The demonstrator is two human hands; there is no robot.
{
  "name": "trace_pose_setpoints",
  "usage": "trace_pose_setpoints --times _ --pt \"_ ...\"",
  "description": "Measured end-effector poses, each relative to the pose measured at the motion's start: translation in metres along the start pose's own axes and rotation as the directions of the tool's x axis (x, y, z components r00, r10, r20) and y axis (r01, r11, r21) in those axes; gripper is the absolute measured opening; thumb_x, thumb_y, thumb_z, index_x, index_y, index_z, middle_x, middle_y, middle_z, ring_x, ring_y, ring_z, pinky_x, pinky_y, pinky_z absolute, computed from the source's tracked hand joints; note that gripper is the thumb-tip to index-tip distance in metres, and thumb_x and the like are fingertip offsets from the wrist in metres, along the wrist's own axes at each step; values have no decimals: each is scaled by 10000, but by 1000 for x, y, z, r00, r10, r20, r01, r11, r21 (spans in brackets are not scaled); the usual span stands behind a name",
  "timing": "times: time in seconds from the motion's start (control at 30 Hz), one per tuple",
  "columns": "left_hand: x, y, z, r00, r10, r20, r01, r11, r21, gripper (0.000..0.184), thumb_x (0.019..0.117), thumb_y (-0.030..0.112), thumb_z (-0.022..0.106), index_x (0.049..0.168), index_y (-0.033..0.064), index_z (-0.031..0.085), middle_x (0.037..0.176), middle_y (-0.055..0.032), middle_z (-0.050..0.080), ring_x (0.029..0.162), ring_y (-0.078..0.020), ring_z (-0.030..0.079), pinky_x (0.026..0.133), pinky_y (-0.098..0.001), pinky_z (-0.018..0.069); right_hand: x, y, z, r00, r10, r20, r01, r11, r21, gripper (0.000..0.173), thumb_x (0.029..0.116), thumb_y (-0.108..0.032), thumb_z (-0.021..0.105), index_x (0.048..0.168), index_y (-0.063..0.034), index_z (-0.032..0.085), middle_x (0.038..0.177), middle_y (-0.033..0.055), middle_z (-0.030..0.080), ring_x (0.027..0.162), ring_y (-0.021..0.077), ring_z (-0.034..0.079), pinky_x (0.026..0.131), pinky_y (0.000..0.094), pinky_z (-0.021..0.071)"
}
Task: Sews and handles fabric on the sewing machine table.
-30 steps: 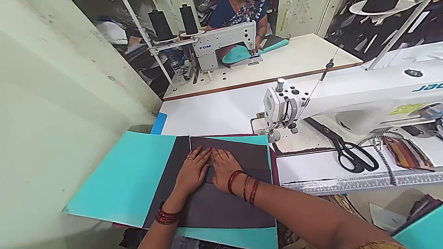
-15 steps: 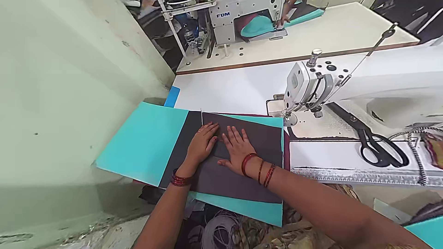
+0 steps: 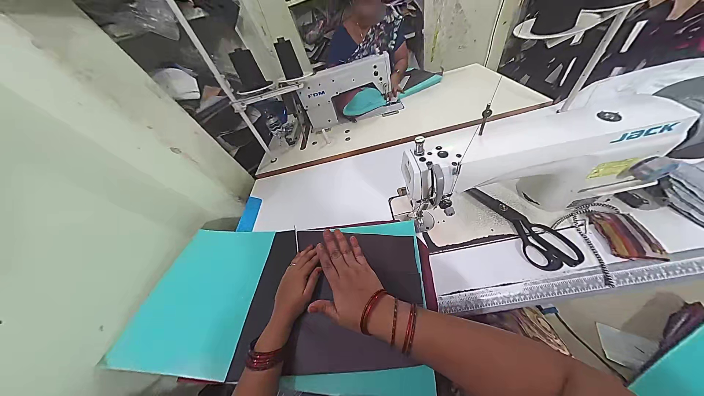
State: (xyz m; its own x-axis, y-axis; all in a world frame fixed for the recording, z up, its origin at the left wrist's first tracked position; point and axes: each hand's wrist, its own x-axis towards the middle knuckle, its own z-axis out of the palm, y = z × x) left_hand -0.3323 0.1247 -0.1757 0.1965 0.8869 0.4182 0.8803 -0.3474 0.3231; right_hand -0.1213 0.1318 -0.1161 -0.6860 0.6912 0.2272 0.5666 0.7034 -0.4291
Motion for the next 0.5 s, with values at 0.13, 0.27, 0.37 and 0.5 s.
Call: trace_pose_setpoints --times 0.13,0.27,0.37,0.5 --pt "1 -8 6 999 16 30 -16 1000 -2 554 1057 332 314 1289 0 693 1401 -132 646 1370 -372 546 1167 -539 371 3 33 22 918 115 381 -99 993 -62 1053 965 -720 447 1624 35 123 1709 251 -7 1597 379 -16 1249 627 1" --pt "-1 -11 5 1000 23 19 -23 1000 -3 580 1055 379 315 1275 10 703 1397 -121 650 1369 -357 550 1168 -528 375 3 32 21 907 126 402 -113 992 -56 1047 969 -723 437 1624 33 127 1708 254 8 1597 382 1 1254 616 4" --pt "-1 -10 5 1000 18 18 -18 1000 -5 594 1049 407 326 1268 9 708 1391 -126 653 1364 -357 555 1164 -529 380 2 32 22 913 118 390 -108 993 -48 1044 969 -719 441 1622 37 139 1706 259 20 1596 386 7 1253 619 6" --pt "-1 -9 5 1000 13 14 -13 1000 -9 599 1044 421 334 1261 10 713 1385 -124 658 1359 -361 559 1161 -529 384 1 32 22 916 113 386 -107 994 -37 1037 972 -712 446 1622 37 140 1707 256 23 1597 380 6 1252 621 5"
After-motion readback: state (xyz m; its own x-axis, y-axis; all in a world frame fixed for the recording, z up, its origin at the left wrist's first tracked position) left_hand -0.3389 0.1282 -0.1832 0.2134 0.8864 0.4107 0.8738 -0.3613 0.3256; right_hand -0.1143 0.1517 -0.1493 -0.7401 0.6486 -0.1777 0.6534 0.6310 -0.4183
